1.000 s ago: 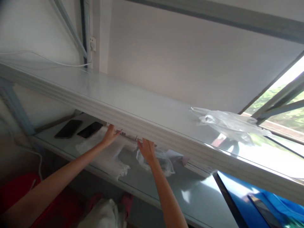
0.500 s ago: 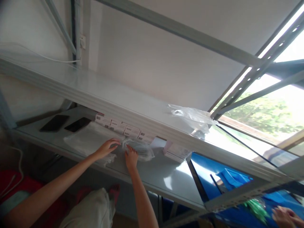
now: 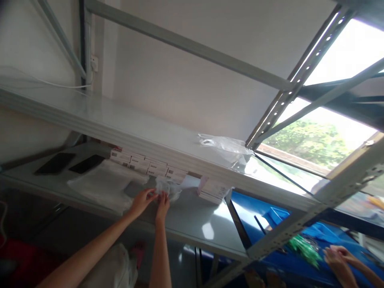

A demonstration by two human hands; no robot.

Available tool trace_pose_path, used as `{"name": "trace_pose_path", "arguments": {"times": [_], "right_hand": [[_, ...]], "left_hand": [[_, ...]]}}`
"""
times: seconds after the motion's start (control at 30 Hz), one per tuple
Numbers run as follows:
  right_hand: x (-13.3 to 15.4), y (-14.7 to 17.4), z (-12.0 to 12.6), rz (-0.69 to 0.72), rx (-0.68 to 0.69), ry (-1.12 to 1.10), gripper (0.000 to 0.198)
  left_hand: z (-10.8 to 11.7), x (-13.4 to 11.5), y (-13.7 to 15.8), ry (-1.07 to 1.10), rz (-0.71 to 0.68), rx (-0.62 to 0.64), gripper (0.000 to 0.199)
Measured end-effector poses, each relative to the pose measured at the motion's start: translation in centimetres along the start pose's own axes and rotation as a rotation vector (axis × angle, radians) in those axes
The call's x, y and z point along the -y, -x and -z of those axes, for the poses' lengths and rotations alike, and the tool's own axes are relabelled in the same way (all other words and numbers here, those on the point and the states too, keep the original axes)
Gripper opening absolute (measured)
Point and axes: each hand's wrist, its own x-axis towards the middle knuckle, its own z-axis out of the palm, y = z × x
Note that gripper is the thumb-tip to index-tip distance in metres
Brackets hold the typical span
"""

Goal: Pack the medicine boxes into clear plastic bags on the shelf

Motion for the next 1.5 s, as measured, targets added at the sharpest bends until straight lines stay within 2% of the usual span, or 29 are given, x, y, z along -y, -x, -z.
{"name": "trace_pose_path", "arguments": {"times": [0.1, 0.27, 0.43, 0.57, 0.67, 0.8, 0.9, 1.03, 1.17, 1.33, 1.5], "right_hand": [[0.0, 0.1, 0.0, 0.010, 0.006, 0.029, 0.053], [-0.4, 0.1, -0.2, -0.021, 0.001, -0.064, 0.059], [-0.6, -0.3, -0.1, -0.010, -0.105, -0.210, 0.056], [-0.6, -0.2, 0.3, 0.038, -0.176, -0.226, 0.048], [-0.4, -0.1, 0.9, 0.020, -0.251, -0.224, 0.039], [0.8, 0.8, 3.3, -0.045, -0.368, -0.326, 0.025], [2.5, 1.9, 6.3, -0.024, -0.346, -0.394, 0.022], [5.7, 2.9, 10.3, -0.067, -0.311, -0.333, 0.027], [9.0, 3.0, 13.3, -0.064, -0.309, -0.213, 0.030], [12.0, 2.4, 15.5, -0.001, -0.321, -0.247, 0.024], [13.7, 1.6, 15.7, 0.043, -0.275, -0.213, 0.019]], "left_hand": [[-1.3, 0.6, 0.1, 0.097, 0.062, -0.078, 0.037], [-1.3, 2.2, 0.3, 0.160, 0.123, -0.109, 0.031], [-1.6, 2.6, 0.4, 0.187, 0.108, -0.022, 0.030], [-1.7, 2.3, 0.5, 0.185, 0.100, 0.063, 0.025], [-1.3, 1.8, 0.7, 0.190, 0.102, 0.075, 0.022], [-0.8, 1.2, 0.9, 0.212, 0.103, 0.054, 0.026], [-0.8, 0.9, 1.1, 0.277, 0.104, 0.049, 0.029], [-0.5, 0.2, 0.7, 0.329, 0.076, 0.162, 0.030], [0.9, -1.4, -0.3, 0.275, 0.011, 0.219, 0.028], [3.5, -3.8, -1.0, 0.194, -0.102, 0.244, 0.026], [5.4, -5.8, -0.8, 0.240, -0.137, 0.196, 0.024]]}}
